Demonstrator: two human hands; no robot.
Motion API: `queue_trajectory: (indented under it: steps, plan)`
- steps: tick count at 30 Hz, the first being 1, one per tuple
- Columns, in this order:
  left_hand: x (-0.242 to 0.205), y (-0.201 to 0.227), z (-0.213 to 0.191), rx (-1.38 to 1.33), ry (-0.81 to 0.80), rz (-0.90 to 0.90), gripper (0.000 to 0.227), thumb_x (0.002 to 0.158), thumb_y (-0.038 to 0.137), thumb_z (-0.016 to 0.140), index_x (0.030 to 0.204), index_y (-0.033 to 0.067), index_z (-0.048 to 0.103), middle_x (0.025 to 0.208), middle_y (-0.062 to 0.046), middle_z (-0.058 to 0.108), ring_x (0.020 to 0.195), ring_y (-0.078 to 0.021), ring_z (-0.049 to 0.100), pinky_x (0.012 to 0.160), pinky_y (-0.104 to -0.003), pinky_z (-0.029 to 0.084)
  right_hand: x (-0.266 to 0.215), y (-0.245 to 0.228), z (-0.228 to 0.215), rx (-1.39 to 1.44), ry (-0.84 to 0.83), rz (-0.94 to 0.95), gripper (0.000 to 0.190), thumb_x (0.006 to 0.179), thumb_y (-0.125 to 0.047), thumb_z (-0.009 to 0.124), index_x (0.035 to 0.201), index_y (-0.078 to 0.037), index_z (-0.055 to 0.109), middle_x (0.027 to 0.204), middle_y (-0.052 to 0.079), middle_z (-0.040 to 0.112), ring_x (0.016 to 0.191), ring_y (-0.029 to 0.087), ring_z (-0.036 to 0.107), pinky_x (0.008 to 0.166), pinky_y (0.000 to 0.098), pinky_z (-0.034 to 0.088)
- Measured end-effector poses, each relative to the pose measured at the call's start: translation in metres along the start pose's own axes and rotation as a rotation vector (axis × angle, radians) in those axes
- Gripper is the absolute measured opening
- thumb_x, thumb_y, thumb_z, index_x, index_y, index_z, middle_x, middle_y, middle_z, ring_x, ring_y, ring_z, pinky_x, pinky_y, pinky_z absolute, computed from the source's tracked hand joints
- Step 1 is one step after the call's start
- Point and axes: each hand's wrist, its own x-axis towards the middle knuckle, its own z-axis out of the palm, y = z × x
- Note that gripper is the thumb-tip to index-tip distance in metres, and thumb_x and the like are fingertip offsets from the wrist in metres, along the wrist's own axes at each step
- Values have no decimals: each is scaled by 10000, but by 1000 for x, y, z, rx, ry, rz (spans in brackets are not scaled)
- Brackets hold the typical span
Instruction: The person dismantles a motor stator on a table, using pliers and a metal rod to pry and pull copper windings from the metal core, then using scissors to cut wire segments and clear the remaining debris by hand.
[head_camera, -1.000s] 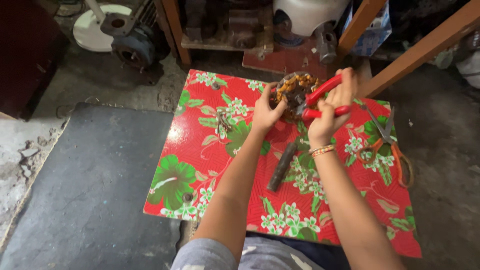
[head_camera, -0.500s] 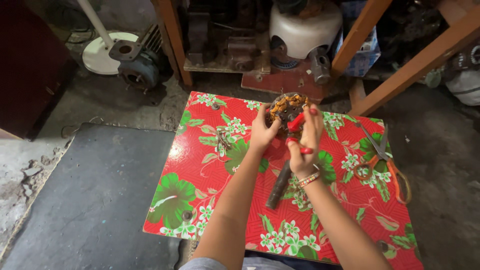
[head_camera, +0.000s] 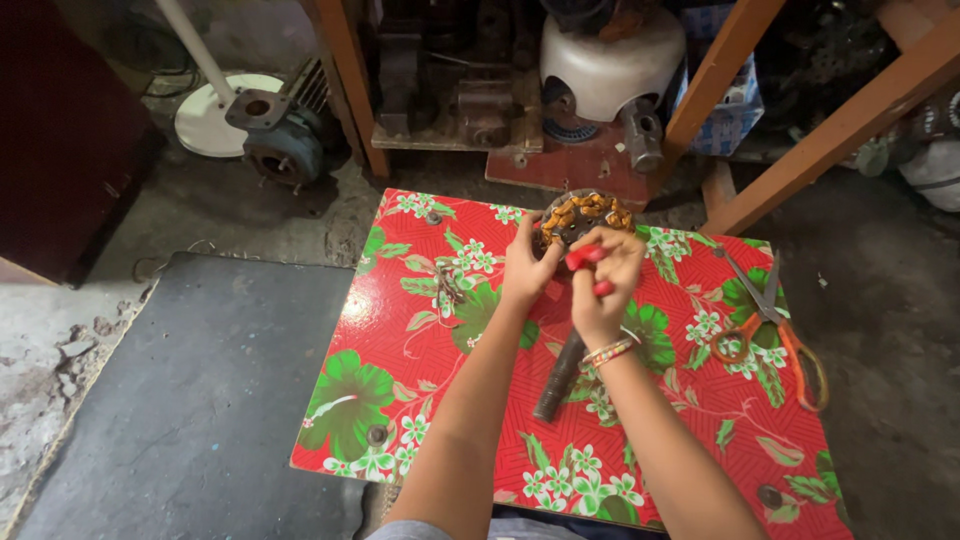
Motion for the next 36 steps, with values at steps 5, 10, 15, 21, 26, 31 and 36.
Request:
queue_trajectory:
  steps: [5, 10, 15, 21, 26, 31, 36]
  plan:
    - [2, 1, 0, -38, -12, -2, 473, 859, 165, 674, 1296, 38, 545, 916, -128, 744, 799, -176, 708, 729, -330, 567, 14, -13, -5, -256, -7, -25, 294, 826, 134, 506, 1084, -4, 541, 1103, 131, 564, 1007, 191, 570, 946, 303, 510]
    - [1, -2, -1, -41, -12, -21, 475, 855, 169, 672, 1293, 38, 544, 874, -128, 729, 759, -177, 690, 703, -333, 557, 3, -16, -14, -9, -40, 149, 256, 834, 98, 484, 1056, -28, 517, 1096, 101, 562, 969, 185, 567, 892, 331, 515]
    - [0, -6, 0, 0, -1, -10, 496, 848, 200, 672, 1300, 25, 566, 910, -146, 743, 801, -212, 719, 742, -344, 565, -6, -5, -42, 217, 153, 148, 296, 816, 102, 469, 1066, -46, 522, 1039, 122, 593, 1036, 241, 599, 1071, 437, 532]
    - [-3, -6, -2, 64, 2, 35, 522, 867, 250, 658, 1325, 9, 587, 1070, -213, 744, 1005, -304, 735, 897, -383, 548, 4, 9, -82, 504, 398, 336, 311, 785, 83, 489, 1048, -74, 541, 987, 123, 604, 985, 272, 617, 1019, 413, 527]
    - [-1, -2, -1, 15, 7, 15, 510, 862, 257, 635, 1302, 6, 582, 1030, -207, 745, 967, -311, 740, 871, -386, 558, 18, 6, -65, 225, 165, 183, 203, 869, 64, 508, 1014, -73, 543, 932, 87, 614, 910, 215, 619, 922, 389, 574]
    - [-2, 1, -2, 38, -5, 44, 501, 856, 285, 642, 1272, 15, 567, 967, -198, 736, 890, -296, 742, 803, -384, 566, 33, -5, -20, -136, -300, 176, 132, 862, 56, 591, 959, -27, 560, 916, 82, 600, 854, 173, 572, 790, 310, 498]
    - [-2, -7, 1, 86, 17, 9, 506, 855, 292, 631, 1284, 34, 552, 962, -211, 731, 877, -320, 739, 797, -406, 565, 63, 0, -32, 240, -208, 474, 76, 862, -29, 568, 926, -40, 527, 839, 73, 568, 756, 191, 541, 714, 328, 467]
